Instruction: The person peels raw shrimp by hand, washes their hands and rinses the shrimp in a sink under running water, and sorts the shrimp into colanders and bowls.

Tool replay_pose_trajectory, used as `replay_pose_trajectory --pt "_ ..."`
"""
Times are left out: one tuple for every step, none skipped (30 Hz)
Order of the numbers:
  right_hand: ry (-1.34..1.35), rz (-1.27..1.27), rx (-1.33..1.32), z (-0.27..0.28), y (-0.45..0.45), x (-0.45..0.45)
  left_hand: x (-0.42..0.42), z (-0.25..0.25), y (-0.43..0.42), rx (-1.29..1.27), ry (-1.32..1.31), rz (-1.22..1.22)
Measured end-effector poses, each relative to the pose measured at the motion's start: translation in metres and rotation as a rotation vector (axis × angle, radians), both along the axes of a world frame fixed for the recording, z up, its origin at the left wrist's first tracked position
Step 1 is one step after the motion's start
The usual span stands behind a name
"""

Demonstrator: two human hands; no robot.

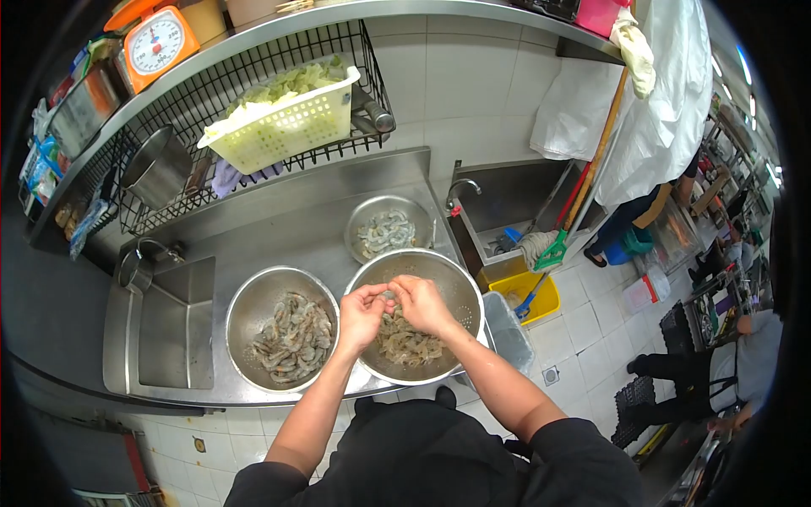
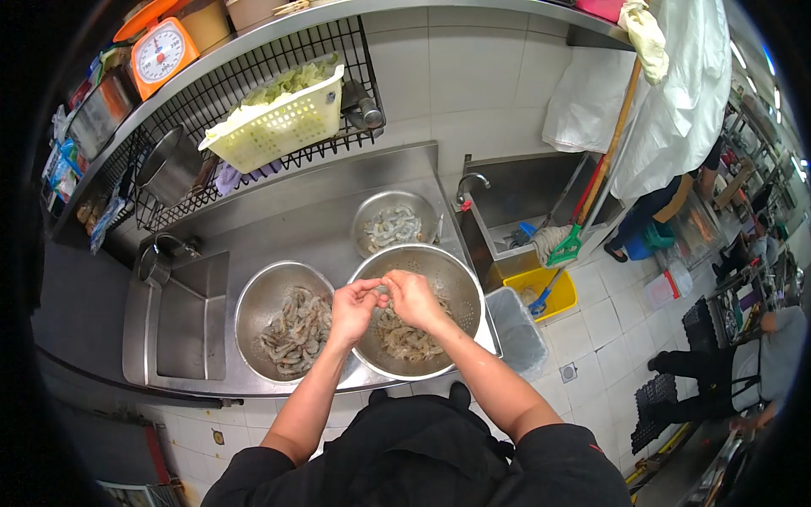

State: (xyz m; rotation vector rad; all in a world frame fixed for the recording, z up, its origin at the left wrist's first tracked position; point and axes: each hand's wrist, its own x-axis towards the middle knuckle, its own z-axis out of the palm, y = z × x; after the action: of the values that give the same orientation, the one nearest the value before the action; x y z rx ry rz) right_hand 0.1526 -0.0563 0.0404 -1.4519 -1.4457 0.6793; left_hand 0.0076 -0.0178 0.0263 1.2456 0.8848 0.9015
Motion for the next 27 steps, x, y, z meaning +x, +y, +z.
replay_pose_trajectory --pt "-0.033 0.013 0.065 0.0 -0.001 -0.001 0.001 0.001 0.0 0.0 0.0 0.0" --pt "-0.033 0.013 0.065 0.0 -0.001 -0.001 0.001 0.002 -0.001 0.002 0.011 0.014" --pt "-0.048 0.014 0.084 -0.001 -0.001 -0.001 0.002 0.003 -0.002 0.004 0.022 0.028" --pt "-0.064 0.015 0.103 -0.001 -0.001 -0.001 0.002 0.003 -0.002 0.003 0.022 0.029" --pt "-0.065 0.017 0.103 -0.002 -0.001 -0.001 0.002 0.002 -0.001 0.002 0.031 0.03" --pt "-0.082 0.019 0.102 -0.003 -0.002 -0.001 0.002 0.002 -0.002 0.0 0.041 0.031" --pt "-0.1 0.021 0.1 -0.004 -0.002 -0.001 0.002 0.001 -0.002 -0.001 0.041 0.032" --pt "-0.1 0.021 0.101 -0.004 -0.003 -0.002 0.002 0.0 -0.001 -0.009 0.043 0.044" --pt "-0.12 0.024 0.098 -0.004 -0.003 -0.002 0.003 -0.001 -0.001 -0.017 0.045 0.056" --pt "-0.141 0.027 0.096 -0.005 -0.004 -0.002 0.003 -0.002 -0.001 -0.018 0.045 0.056" --pt "-0.141 0.027 0.096 -0.007 -0.003 -0.002 0.004 -0.002 -0.001 -0.038 0.026 0.07" --pt "-0.151 0.049 0.1 -0.009 -0.002 -0.001 0.005 -0.003 -0.001 -0.058 0.006 0.084" --pt "-0.162 0.071 0.104 -0.01 -0.002 0.0 0.006 -0.006 -0.001 -0.058 0.006 0.084" --pt "-0.162 0.072 0.104 -0.011 -0.003 0.001 0.007 -0.01 0.0 -0.09 -0.051 0.102" --pt "-0.185 0.09 0.085 -0.01 -0.005 0.002 0.007 -0.013 0.0 -0.121 -0.108 0.121" --pt "-0.207 0.109 0.067 -0.009 -0.005 0.002 0.008 -0.015 0.001 -0.12 -0.108 0.123" --pt "-0.207 0.11 0.067 -0.009 -0.005 0.004 0.008 -0.018 0.001 -0.156 -0.144 0.133" --pt "-0.204 0.124 0.077 -0.01 -0.005 0.005 0.008 -0.017 0.0 -0.193 -0.18 0.142" --pt "-0.201 0.138 0.087 -0.011 -0.006 0.007 0.008 -0.016 0.0 -0.193 -0.181 0.142" --pt "-0.201 0.138 0.086 -0.011 -0.006 0.008 0.007 -0.015 0.0 -0.17 -0.146 0.115" --pt "-0.193 0.145 0.069 -0.011 -0.006 0.01 0.007 -0.013 0.0 -0.147 -0.111 0.089" --pt "-0.184 0.153 0.051 -0.011 -0.006 0.01 0.006 -0.013 0.0 -0.149 -0.109 0.09" --pt "-0.182 0.153 0.05 -0.014 -0.006 0.009 0.006 -0.014 0.0 -0.112 -0.07 0.085" --pt "-0.193 0.13 0.07 -0.017 -0.006 0.008 0.006 -0.014 0.001 -0.074 -0.032 0.078" --pt "-0.205 0.108 0.092 -0.019 -0.006 0.007 0.007 -0.014 0.002 -0.073 -0.032 0.077" --pt "-0.206 0.107 0.091 -0.021 -0.006 0.007 0.008 -0.014 0.003 -0.082 -0.012 0.082" --pt "-0.208 0.106 0.078 -0.018 -0.007 0.005 0.009 -0.014 0.004 -0.091 0.007 0.088"
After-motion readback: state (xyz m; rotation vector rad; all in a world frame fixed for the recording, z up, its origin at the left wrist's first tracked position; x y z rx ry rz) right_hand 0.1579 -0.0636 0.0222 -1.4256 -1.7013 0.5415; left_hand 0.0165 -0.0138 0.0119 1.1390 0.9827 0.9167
